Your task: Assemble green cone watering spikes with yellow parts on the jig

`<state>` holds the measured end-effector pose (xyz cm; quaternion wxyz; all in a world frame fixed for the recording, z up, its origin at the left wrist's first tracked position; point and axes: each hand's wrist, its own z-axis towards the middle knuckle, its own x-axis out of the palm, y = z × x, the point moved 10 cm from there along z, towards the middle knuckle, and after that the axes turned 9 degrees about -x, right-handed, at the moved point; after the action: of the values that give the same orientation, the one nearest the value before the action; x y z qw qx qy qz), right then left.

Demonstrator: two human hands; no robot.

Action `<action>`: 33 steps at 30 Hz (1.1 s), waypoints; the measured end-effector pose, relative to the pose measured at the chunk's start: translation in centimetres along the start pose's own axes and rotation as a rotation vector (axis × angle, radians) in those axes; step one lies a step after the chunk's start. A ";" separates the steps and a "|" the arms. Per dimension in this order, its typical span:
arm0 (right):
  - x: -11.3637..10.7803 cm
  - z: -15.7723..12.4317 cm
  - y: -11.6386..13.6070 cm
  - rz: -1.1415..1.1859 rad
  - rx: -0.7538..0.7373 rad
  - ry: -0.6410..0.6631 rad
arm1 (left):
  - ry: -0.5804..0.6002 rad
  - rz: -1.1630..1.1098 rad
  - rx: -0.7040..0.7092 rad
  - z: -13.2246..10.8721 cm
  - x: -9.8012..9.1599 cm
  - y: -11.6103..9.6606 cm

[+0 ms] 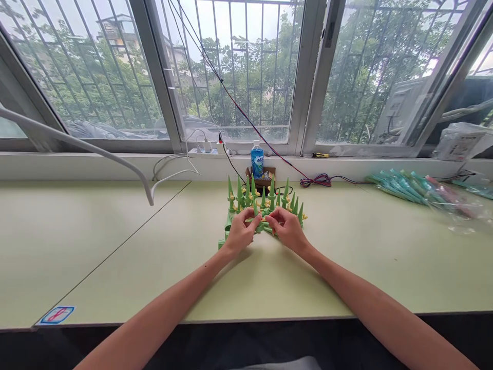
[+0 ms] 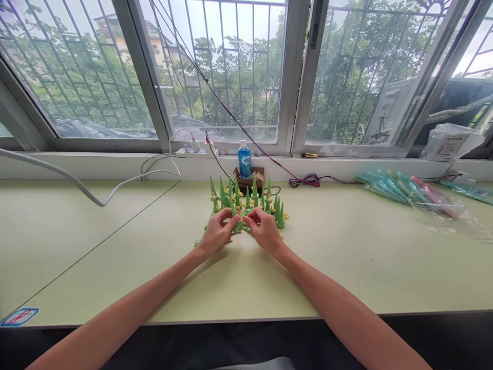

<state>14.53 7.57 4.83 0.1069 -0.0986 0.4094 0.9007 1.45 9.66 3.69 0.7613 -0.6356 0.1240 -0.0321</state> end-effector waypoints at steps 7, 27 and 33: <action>0.3 -0.2 -0.2 -0.013 0.033 0.033 | -0.008 0.006 0.032 0.0 -0.2 -0.3; 0.7 -0.2 0.2 -0.103 0.011 0.081 | -0.060 0.071 0.080 -0.1 -0.5 -0.4; 1.2 -0.1 1.2 -0.056 -0.040 0.128 | -0.120 0.075 0.075 -0.1 -1.3 -0.7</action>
<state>13.09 6.84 5.25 0.1037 -0.1695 0.3944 0.8972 0.27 9.68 4.57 0.7914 -0.6022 0.1008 0.0299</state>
